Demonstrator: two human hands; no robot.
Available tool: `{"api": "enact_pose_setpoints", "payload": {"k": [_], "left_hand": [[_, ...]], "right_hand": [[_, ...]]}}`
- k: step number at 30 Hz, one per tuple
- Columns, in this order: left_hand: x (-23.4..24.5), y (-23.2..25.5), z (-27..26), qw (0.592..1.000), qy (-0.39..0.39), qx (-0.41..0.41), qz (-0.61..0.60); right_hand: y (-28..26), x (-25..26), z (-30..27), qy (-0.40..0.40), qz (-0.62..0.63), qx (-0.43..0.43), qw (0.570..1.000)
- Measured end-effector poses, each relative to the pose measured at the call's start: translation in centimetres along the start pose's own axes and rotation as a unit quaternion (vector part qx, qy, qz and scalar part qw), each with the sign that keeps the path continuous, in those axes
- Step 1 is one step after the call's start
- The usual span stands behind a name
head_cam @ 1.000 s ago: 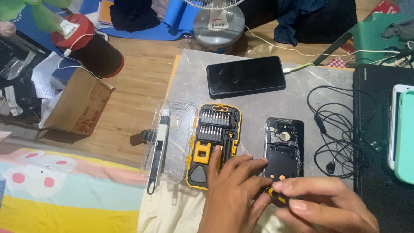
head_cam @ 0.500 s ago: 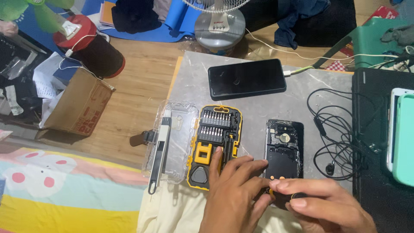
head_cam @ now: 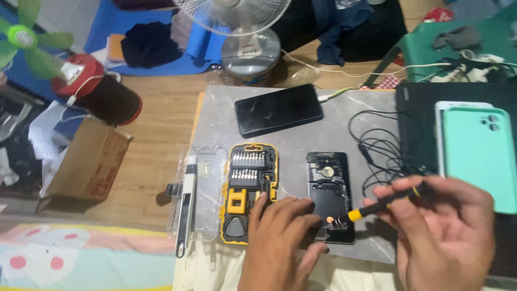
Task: The person uses a precision screwdriver to remove screws from a disassembled smartphone on a work surface. They select different screwdriver bits from a toolkit, unscrew components, and handle several other smartphones and a laptop nearby.
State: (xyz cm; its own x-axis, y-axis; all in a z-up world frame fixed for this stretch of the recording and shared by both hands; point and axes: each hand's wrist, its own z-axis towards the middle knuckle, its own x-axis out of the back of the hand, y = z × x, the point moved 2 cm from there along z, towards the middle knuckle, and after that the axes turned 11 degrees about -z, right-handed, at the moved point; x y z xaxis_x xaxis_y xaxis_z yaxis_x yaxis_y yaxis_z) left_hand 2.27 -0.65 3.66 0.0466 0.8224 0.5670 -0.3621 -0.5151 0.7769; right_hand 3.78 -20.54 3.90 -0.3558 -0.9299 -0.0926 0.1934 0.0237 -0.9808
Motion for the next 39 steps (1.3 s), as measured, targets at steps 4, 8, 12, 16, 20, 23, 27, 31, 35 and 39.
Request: {"api": "enact_pose_setpoints", "payload": {"k": [4, 8, 12, 16, 20, 23, 27, 31, 35, 39], "left_hand": [[0.4, 1.3, 0.8, 0.996, 0.037, 0.017, -0.085], [0.2, 2.3, 1.8, 0.991, 0.061, 0.013, -0.115], [0.0, 2.7, 2.2, 0.990, 0.096, 0.010, -0.101], [0.1, 2.7, 2.2, 0.990, 0.116, -0.002, -0.083], [0.1, 2.5, 2.0, 0.988, 0.130, 0.005, -0.083], [0.0, 2.4, 2.0, 0.988, 0.130, 0.016, -0.084], [-0.2, 2.1, 1.9, 0.988, 0.129, 0.023, -0.079], [-0.3, 1.7, 1.7, 0.988, 0.123, 0.019, -0.087], [-0.4, 1.5, 1.5, 0.990, 0.119, -0.001, -0.077], [-0.1, 1.3, 1.6, 0.988, 0.122, -0.033, -0.092]], "right_hand": [[0.1, 0.7, 1.3, 0.021, 0.082, -0.111, 0.990], [0.6, 0.8, 2.1, 0.007, 0.128, -0.131, 0.983], [1.0, 1.1, 2.2, 0.001, 0.135, -0.139, 0.981], [1.2, 1.0, 2.3, -0.003, 0.136, -0.135, 0.981], [1.4, 1.0, 2.3, 0.005, 0.108, -0.146, 0.983], [1.5, 1.0, 2.1, -0.001, 0.103, -0.137, 0.985], [1.5, 0.9, 2.1, -0.021, 0.126, -0.119, 0.985], [1.6, 0.4, 1.7, -0.043, 0.040, -0.161, 0.985], [1.9, -0.2, 1.2, -0.061, -0.032, -0.176, 0.982], [2.2, -0.5, 1.3, -0.084, -0.021, -0.151, 0.985]]}}
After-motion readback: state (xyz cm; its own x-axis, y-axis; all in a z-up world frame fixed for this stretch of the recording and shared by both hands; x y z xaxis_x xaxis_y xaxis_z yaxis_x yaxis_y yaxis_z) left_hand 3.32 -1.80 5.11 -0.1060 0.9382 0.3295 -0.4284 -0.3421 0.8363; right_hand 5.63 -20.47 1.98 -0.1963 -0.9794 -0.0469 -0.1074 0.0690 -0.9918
